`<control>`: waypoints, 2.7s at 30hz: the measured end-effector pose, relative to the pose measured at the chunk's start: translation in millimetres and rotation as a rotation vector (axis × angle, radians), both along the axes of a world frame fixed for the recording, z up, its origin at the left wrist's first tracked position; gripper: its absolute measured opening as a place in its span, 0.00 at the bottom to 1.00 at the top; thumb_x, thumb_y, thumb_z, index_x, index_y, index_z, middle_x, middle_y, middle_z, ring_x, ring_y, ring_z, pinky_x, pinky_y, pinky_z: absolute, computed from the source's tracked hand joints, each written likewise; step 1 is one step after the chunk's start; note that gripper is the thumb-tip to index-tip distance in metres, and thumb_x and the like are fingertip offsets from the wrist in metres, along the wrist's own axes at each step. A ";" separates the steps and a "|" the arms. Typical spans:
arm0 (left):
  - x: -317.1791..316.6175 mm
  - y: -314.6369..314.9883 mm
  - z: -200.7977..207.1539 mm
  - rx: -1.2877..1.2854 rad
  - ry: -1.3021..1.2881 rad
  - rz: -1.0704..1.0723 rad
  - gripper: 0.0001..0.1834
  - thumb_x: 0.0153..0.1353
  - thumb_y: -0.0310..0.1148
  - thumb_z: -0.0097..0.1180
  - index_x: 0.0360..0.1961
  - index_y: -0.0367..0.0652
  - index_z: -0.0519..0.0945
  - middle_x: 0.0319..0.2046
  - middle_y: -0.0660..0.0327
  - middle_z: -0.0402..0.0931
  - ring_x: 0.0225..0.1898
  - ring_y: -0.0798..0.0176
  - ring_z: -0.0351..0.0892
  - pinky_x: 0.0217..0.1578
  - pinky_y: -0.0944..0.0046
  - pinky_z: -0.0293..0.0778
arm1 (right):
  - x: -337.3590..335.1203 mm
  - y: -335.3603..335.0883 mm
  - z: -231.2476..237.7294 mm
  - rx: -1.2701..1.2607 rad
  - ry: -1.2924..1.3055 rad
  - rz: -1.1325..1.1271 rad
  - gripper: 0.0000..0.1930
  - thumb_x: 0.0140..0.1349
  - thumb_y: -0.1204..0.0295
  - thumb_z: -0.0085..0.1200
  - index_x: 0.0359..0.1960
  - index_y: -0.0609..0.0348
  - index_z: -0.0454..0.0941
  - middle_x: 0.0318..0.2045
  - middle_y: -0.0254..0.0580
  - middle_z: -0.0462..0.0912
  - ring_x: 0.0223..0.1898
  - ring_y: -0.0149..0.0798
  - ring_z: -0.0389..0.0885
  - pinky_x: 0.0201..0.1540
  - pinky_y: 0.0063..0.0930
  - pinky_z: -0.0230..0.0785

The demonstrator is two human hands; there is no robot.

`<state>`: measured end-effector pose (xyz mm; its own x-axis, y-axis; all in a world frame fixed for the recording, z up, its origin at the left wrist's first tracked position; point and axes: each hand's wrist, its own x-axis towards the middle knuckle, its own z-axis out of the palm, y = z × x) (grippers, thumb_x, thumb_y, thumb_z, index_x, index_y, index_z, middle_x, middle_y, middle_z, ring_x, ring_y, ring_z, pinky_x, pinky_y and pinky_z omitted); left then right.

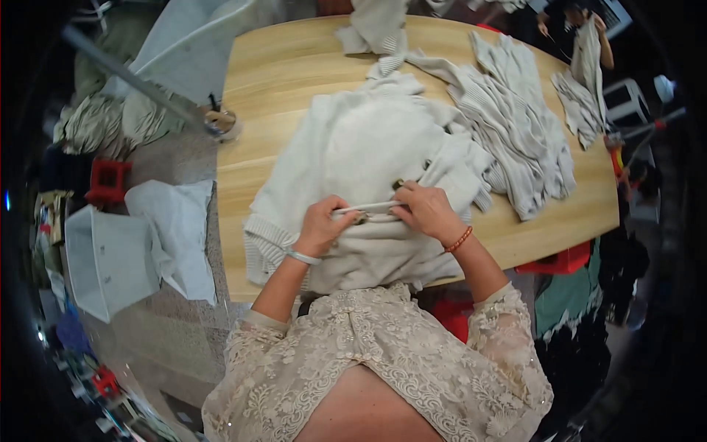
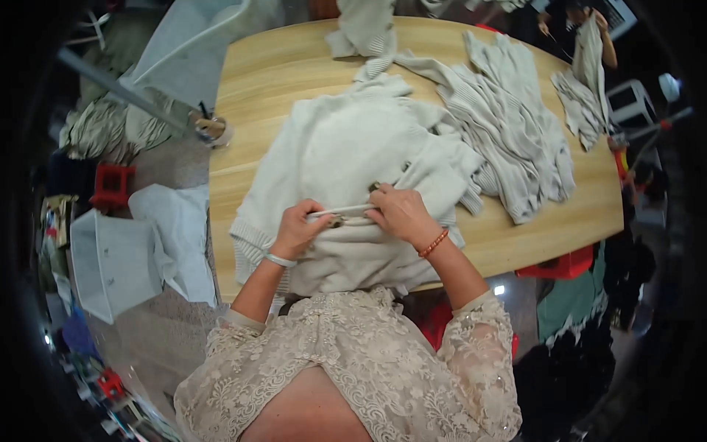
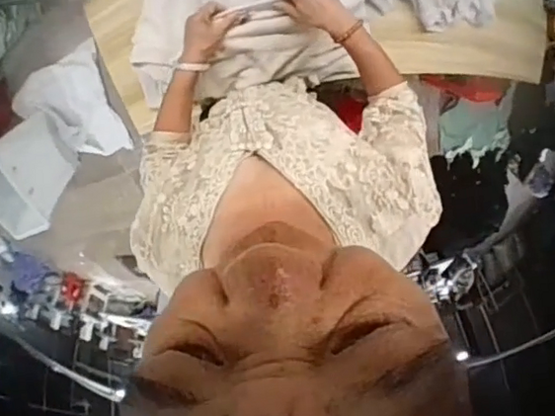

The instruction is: Trimming loose threads and inspecting buttons on a cardigan using scissors in a factory.

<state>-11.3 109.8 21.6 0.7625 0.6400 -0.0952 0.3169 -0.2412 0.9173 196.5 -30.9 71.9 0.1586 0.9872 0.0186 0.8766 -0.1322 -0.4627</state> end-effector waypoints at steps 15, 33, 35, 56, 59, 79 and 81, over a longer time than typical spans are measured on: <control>108.2 -22.4 -4.4 0.416 0.098 -0.170 0.07 0.50 0.29 0.57 0.31 0.39 0.78 0.31 0.50 0.75 0.36 0.44 0.75 0.38 0.49 0.72 | 4.4 -19.0 -11.1 0.122 0.148 -0.100 0.08 0.55 0.73 0.54 0.38 0.55 0.77 0.31 0.43 0.76 0.32 0.51 0.78 0.32 0.40 0.71; 105.5 -13.4 -17.7 -0.306 -0.079 -0.194 0.11 0.50 0.33 0.63 0.29 0.35 0.82 0.24 0.57 0.81 0.26 0.69 0.76 0.30 0.67 0.72 | 5.0 -18.9 -18.9 0.217 0.103 -0.040 0.19 0.55 0.79 0.52 0.51 0.63 0.72 0.35 0.55 0.76 0.34 0.57 0.76 0.36 0.43 0.70; 99.7 -9.7 -4.1 -0.248 -0.094 -0.357 0.13 0.50 0.33 0.63 0.34 0.34 0.81 0.27 0.56 0.81 0.28 0.66 0.77 0.32 0.66 0.72 | 10.4 -18.3 -18.8 0.193 0.102 -0.040 0.18 0.55 0.80 0.51 0.50 0.63 0.72 0.35 0.55 0.76 0.35 0.57 0.76 0.36 0.43 0.70; 83.2 -29.4 -12.8 0.149 -0.222 -0.303 0.06 0.56 0.29 0.54 0.33 0.40 0.80 0.28 0.53 0.78 0.30 0.50 0.76 0.33 0.58 0.72 | 21.9 -31.3 -12.6 0.144 0.325 0.016 0.16 0.51 0.87 0.48 0.40 0.61 0.80 0.28 0.49 0.77 0.30 0.52 0.78 0.33 0.37 0.71; 82.6 -17.8 -18.6 0.254 -0.209 -0.287 0.06 0.56 0.29 0.54 0.33 0.40 0.80 0.27 0.52 0.77 0.31 0.50 0.76 0.32 0.58 0.72 | 21.8 -18.5 -13.7 0.179 0.362 0.107 0.09 0.52 0.84 0.49 0.34 0.61 0.78 0.28 0.49 0.76 0.30 0.53 0.77 0.33 0.38 0.70; 149.4 -38.8 15.3 0.405 -0.138 -0.218 0.09 0.53 0.25 0.59 0.36 0.37 0.78 0.32 0.53 0.75 0.32 0.51 0.76 0.35 0.57 0.73 | 59.3 -56.7 -20.3 0.090 0.081 -0.264 0.05 0.55 0.73 0.55 0.33 0.56 0.75 0.32 0.42 0.76 0.29 0.53 0.79 0.32 0.45 0.72; 171.5 -39.4 -0.9 0.461 -0.038 -0.240 0.09 0.52 0.26 0.59 0.36 0.37 0.78 0.33 0.52 0.76 0.33 0.49 0.76 0.36 0.56 0.73 | 61.4 -54.7 -22.6 0.091 0.097 -0.277 0.05 0.55 0.73 0.55 0.33 0.56 0.75 0.32 0.42 0.76 0.30 0.53 0.79 0.33 0.45 0.72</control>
<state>160.2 70.4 20.7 0.8905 0.4152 0.1861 0.1712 -0.6846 0.7085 257.9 -85.6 49.3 0.4271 0.9009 0.0769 0.7639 -0.3141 -0.5637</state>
